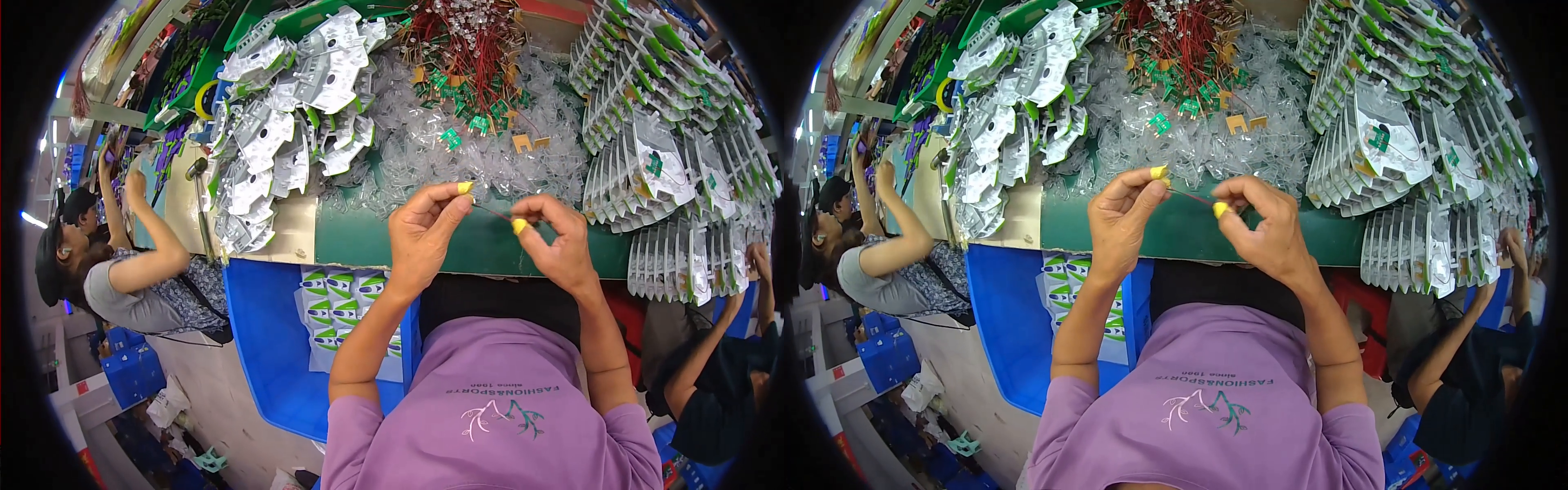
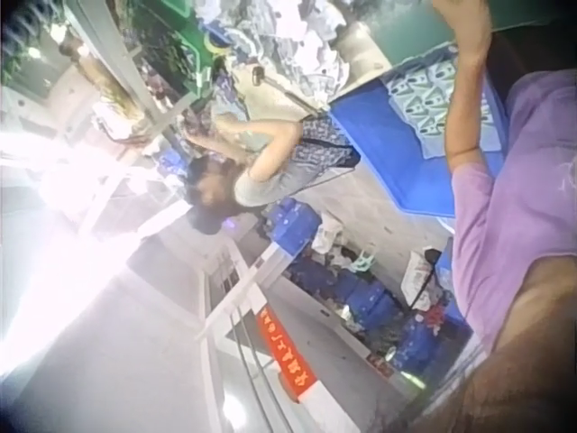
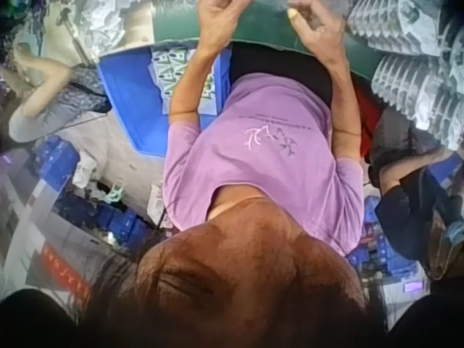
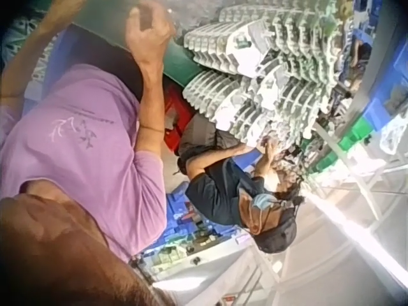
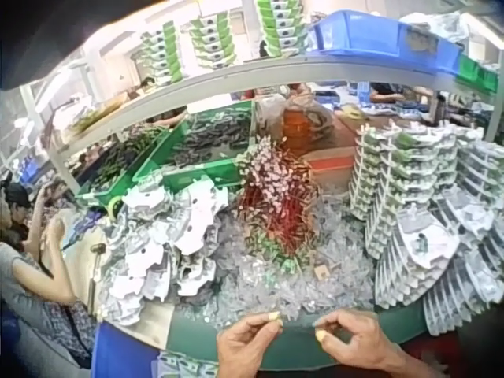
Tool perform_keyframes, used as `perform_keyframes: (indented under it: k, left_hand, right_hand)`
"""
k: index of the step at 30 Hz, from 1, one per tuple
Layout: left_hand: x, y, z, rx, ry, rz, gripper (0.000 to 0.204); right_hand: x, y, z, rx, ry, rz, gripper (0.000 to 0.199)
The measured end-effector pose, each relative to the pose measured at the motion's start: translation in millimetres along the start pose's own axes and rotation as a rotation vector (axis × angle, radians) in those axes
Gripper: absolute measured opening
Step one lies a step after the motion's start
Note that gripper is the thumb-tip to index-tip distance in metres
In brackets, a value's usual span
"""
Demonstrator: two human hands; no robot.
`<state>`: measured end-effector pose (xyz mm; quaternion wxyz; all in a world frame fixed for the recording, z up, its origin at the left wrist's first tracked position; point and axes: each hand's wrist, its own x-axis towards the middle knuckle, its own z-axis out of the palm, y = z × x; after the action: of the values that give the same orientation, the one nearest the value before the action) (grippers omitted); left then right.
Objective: The person assembles electronic devices by attaching small components and wiring into plastic housings by hand, stacking the assembled units on the table, and placing items into a bin.
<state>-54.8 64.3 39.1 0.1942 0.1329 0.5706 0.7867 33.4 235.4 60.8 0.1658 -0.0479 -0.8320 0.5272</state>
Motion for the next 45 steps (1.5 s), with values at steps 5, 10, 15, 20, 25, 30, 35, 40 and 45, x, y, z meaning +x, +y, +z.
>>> perform_keyframes:
  k: [5, 10, 15, 20, 25, 30, 35, 40, 45]
  left_hand:
    - [-3.7, 2.6, 1.1, -0.029, 0.032, 0.023, 0.022]
    - [-2.0, 0.9, -6.7, 0.014, 0.050, 0.030, 0.024]
    - [-7.3, -3.1, -4.8, -0.006, -0.051, -0.051, 0.030]
    - [-6.5, -0.9, -25.4, 0.160, -0.126, -0.107, 0.025]
    - [9.5, 6.3, -39.4, -0.501, -0.400, -0.616, 0.035]
    - [67.5, 72.2, -58.6, 0.229, -0.390, 0.017, 0.034]
    - [162.7, 128.3, -147.7, 1.826, 0.432, 0.927, 0.045]
    - [198.5, 146.0, -186.8, 2.034, 0.398, 0.924, 0.019]
    - [181.1, 145.1, -191.8, 1.954, 0.438, 1.101, 0.010]
  right_hand:
    - [17.0, -14.9, 18.5, 0.058, -0.046, -0.126, 0.015]
    - [21.8, -15.8, 27.7, 0.006, -0.026, -0.159, 0.014]
    - [22.5, -15.1, 24.1, 0.009, -0.071, -0.011, 0.010]
    - [27.2, -12.5, 24.0, 0.031, -0.183, -0.055, 0.012]
    - [43.2, -1.9, 14.8, 0.302, -0.446, -0.037, 0.011]
    - [45.4, -5.7, 6.1, 0.374, -0.274, 0.051, 0.010]
    - [39.3, -6.2, 1.6, 0.383, -0.155, 0.180, 0.009]
    - [26.1, -5.4, 12.9, 0.335, -0.193, 0.205, 0.010]
    - [12.6, 1.8, 13.1, 0.240, -0.249, 0.210, 0.010]
